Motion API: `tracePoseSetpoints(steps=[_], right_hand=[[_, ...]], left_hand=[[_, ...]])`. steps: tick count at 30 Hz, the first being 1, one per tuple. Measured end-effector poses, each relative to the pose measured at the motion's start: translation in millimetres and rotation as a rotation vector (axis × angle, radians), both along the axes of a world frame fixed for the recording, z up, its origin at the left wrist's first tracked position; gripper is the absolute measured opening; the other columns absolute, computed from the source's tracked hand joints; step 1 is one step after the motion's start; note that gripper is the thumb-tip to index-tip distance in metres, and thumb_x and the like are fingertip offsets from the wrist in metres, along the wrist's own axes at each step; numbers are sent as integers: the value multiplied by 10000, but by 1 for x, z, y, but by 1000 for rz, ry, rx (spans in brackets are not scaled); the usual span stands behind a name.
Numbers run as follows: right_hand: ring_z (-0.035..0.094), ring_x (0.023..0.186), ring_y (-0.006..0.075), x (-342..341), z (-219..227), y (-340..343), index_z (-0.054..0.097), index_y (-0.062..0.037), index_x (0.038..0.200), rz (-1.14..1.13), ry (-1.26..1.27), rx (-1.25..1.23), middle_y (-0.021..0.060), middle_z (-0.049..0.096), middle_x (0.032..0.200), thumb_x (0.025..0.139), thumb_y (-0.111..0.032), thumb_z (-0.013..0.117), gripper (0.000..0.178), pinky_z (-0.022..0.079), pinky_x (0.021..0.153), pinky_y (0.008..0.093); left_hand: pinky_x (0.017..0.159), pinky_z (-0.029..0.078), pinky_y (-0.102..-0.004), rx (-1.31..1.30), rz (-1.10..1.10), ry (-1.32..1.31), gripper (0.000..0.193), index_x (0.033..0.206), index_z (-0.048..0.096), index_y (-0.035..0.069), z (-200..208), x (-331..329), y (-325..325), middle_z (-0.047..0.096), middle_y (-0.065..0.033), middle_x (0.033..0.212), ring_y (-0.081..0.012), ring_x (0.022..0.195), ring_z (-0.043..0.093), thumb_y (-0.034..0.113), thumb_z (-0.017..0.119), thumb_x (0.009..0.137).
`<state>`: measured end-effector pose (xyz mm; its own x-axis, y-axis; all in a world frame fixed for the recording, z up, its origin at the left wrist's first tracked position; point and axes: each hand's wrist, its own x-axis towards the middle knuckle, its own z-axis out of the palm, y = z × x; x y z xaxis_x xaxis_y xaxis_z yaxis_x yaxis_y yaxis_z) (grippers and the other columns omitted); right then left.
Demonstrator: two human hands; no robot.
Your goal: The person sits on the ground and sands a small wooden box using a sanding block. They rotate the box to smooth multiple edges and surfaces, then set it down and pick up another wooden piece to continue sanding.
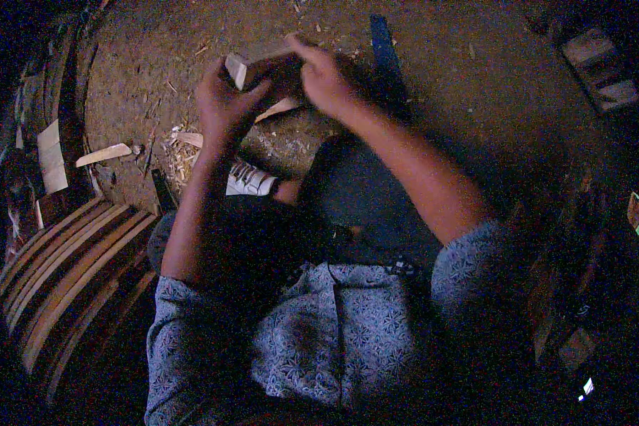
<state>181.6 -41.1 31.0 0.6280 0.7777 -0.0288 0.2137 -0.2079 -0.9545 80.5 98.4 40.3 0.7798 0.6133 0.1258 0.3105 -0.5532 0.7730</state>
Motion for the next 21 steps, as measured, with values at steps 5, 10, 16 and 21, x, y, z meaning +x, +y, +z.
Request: tracePoseSetpoints(steps=[5,10,16,21], right_hand=[[338,1321,206,-11,-10,-1,389,5,1353,60,-90,234,161,406,1396,829,47,314,531,227,1100,305],[393,1286,197,-18,0,3,384,3,1359,87,-131,274,142,419,1392,817,45,301,550,241,1088,292],[491,1177,157,-3,-9,5,410,-48,1365,30,-7,166,119,478,1345,821,27,321,556,341,1008,258],[570,1069,231,39,-32,-10,536,-79,1267,-51,-127,-38,180,585,1183,802,11,376,499,406,968,322]], left_hand=[[652,523,-368,-23,34,-35,423,849,629,18,2,4,-4,666,-158,772,-286,715,668,297,790,576],[661,523,-375,35,25,55,410,856,628,18,14,1,-7,671,-168,805,-289,742,671,291,782,591],[673,525,-373,26,9,27,439,915,642,25,13,2,-9,674,-162,820,-292,761,671,288,781,593],[697,527,-344,-79,-8,-56,470,956,645,14,4,4,-4,680,-145,825,-262,778,674,279,788,594]])
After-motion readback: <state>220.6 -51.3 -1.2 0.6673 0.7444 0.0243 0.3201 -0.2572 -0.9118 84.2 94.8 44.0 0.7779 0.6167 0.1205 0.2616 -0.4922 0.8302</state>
